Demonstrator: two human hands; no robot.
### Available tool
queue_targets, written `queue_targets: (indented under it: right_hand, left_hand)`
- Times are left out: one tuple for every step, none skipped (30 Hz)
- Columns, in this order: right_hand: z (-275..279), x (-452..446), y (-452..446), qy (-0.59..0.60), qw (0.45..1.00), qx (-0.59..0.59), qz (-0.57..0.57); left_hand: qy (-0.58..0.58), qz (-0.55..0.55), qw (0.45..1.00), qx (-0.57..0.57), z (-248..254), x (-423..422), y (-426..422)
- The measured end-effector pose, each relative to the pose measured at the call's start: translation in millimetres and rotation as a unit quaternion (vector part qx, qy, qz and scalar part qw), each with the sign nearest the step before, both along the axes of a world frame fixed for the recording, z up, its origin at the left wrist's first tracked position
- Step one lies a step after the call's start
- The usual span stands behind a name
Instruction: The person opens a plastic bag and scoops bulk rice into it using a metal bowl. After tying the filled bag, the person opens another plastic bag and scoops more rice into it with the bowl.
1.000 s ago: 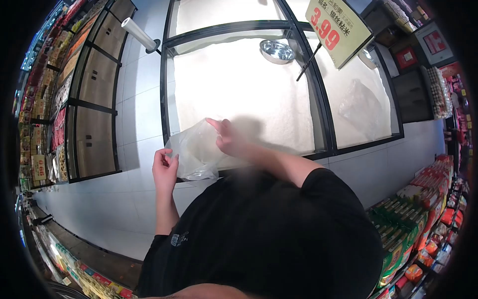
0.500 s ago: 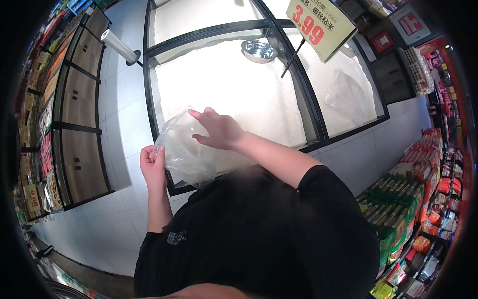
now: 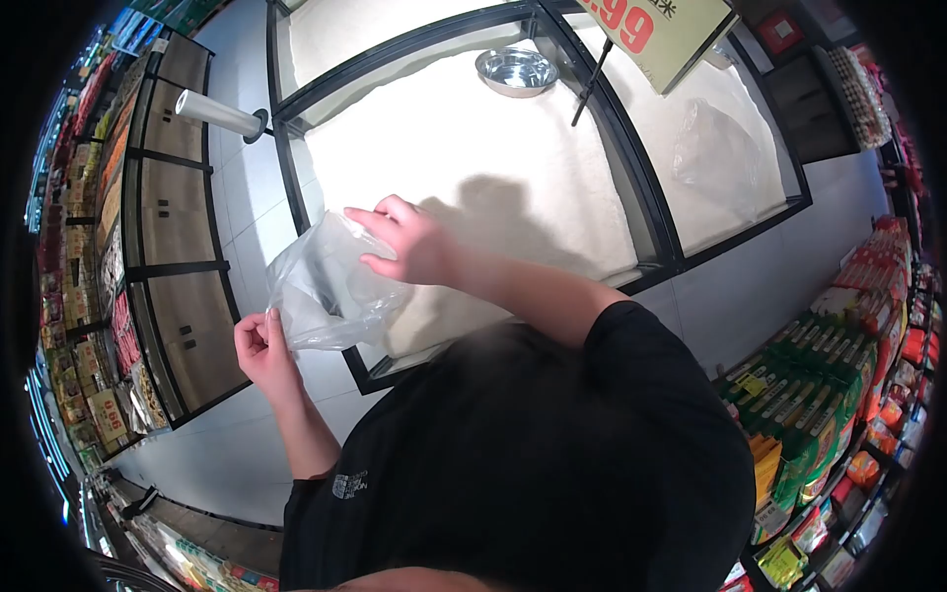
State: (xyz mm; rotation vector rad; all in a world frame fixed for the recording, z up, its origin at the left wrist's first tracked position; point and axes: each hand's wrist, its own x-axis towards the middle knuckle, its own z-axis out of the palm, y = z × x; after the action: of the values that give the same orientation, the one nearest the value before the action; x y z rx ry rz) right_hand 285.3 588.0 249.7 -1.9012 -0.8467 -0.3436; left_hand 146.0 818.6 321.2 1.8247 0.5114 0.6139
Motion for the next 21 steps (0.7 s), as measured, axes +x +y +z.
queue_targets:
  right_hand:
    - [-17.9,2.5,-6.3,0.043,0.999,0.009,-0.015]
    - [-35.3,8.0,-16.4,0.083,0.996,0.014,-0.027]
    - [-54.4,14.6,-31.8,0.112,0.993,0.019,-0.03]
    - [-69.4,19.6,-49.6,0.141,0.989,0.026,-0.035]
    - [-74.7,21.6,-66.7,0.28,0.958,0.032,-0.059]
    - [-79.9,23.1,-84.2,0.413,0.906,0.038,-0.082]
    - [-95.2,32.5,-103.8,0.444,0.887,0.001,-0.126]
    - [-114.8,47.2,-121.8,0.474,0.863,-0.036,-0.171]
    - [-133.6,65.4,-135.4,0.486,0.849,-0.012,-0.208]
    - [-149.3,89.0,-147.7,0.496,0.833,0.011,-0.244]
    - [-160.7,116.7,-161.4,0.511,0.821,0.005,-0.255]
    - [-170.3,141.0,-170.5,0.527,0.808,0.0,-0.264]
    - [-161.4,160.4,-169.4,0.486,0.822,0.002,-0.295]
    - [-151.7,179.8,-167.5,0.446,0.835,0.003,-0.324]
    - [-172.9,206.3,-168.5,0.443,0.823,0.051,-0.352]
    - [-204.4,239.3,-169.7,0.439,0.808,0.098,-0.38]
    - [-238.2,278.8,-178.0,0.459,0.79,0.089,-0.397]
    - [-243.5,293.1,-180.3,0.498,0.757,0.11,-0.408]
    - [-248.2,307.2,-182.5,0.535,0.723,0.131,-0.419]
    - [-217.1,315.2,-181.7,0.585,0.669,0.18,-0.421]
    - [-196.9,319.5,-178.9,0.633,0.61,0.227,-0.42]
  left_hand:
    - [0.022,0.008,1.0,-0.004,-0.7,3.1,-2.8]
    - [0.069,0.02,0.997,0.008,-2.3,6.4,-5.6]
    - [0.086,0.023,0.996,0.019,-6.0,9.7,-8.3]
    - [0.105,0.025,0.994,0.032,-10.8,12.0,-9.3]
    - [0.123,0.027,0.991,0.046,-15.4,15.3,-10.7]
    - [0.138,0.038,0.987,0.068,-18.6,18.0,-13.2]
    - [0.144,0.042,0.985,0.081,-22.8,20.4,-13.8]
    - [0.151,0.045,0.983,0.093,-27.9,22.8,-13.9]
    - [0.158,0.047,0.981,0.106,-32.5,25.4,-15.5]
    - [0.165,0.052,0.979,0.109,-36.3,28.7,-18.3]
    - [0.172,0.057,0.977,0.112,-39.5,31.9,-21.5]
    - [0.179,0.062,0.975,0.116,-42.2,34.6,-24.1]
    - [0.181,0.064,0.973,0.125,-45.4,37.6,-26.3]
    - [0.183,0.068,0.971,0.134,-48.5,39.1,-28.7]
    - [0.188,0.071,0.969,0.145,-50.5,38.8,-30.5]
    - [0.186,0.075,0.969,0.146,-52.8,39.2,-32.5]
    - [0.184,0.078,0.969,0.147,-55.5,39.8,-34.7]
    - [0.183,0.082,0.968,0.149,-56.3,38.8,-36.4]
    - [0.184,0.086,0.967,0.152,-57.2,38.0,-38.2]
    - [0.186,0.09,0.966,0.155,-57.3,35.9,-39.2]
    - [0.189,0.095,0.965,0.157,-56.3,32.2,-39.9]
